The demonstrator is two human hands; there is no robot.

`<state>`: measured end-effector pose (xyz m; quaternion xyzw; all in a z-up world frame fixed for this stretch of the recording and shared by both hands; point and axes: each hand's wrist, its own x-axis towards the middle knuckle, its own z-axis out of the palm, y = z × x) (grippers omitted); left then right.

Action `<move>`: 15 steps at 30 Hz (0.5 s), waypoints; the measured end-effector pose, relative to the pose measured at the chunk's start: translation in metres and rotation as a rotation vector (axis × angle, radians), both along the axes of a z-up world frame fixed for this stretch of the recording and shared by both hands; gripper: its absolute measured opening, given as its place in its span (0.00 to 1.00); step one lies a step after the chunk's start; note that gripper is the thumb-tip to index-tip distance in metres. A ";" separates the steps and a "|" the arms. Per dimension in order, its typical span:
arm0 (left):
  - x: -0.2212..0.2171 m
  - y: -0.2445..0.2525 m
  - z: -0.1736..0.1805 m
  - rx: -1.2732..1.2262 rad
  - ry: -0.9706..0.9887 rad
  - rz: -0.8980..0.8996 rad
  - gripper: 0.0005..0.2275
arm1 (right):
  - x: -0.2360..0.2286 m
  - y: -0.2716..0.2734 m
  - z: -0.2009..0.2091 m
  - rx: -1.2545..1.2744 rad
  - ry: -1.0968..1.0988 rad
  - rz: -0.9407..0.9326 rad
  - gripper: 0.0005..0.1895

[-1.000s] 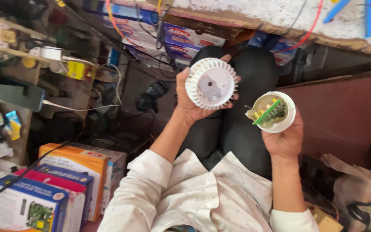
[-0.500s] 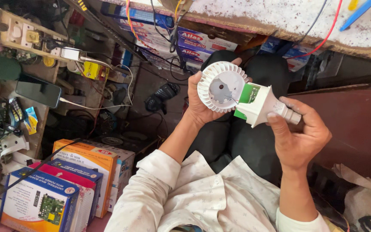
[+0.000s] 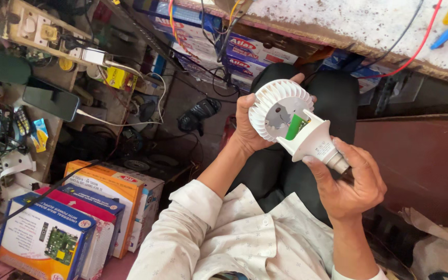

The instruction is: The person assembles an LED light bulb by inserting a circuit board into a plastic housing and securing it with a screwdriver. They then attach an LED panel to the housing and fasten it with screws.

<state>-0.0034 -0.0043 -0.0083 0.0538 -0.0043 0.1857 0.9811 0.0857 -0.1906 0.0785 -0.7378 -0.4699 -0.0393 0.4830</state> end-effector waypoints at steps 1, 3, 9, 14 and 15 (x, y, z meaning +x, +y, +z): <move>-0.001 0.000 -0.001 -0.004 -0.005 -0.004 0.49 | -0.002 0.001 0.001 -0.007 -0.007 -0.005 0.27; -0.001 0.001 -0.001 -0.004 -0.023 -0.006 0.48 | -0.005 0.003 0.004 -0.022 -0.036 -0.008 0.27; -0.002 0.001 -0.003 -0.002 -0.016 -0.004 0.49 | -0.009 0.015 0.013 -0.055 -0.084 -0.006 0.27; -0.002 0.002 -0.003 -0.009 -0.008 -0.005 0.50 | -0.012 0.018 0.018 -0.076 -0.074 -0.021 0.25; -0.003 0.002 -0.003 -0.013 -0.010 -0.008 0.50 | -0.012 0.017 0.019 -0.079 -0.063 -0.033 0.25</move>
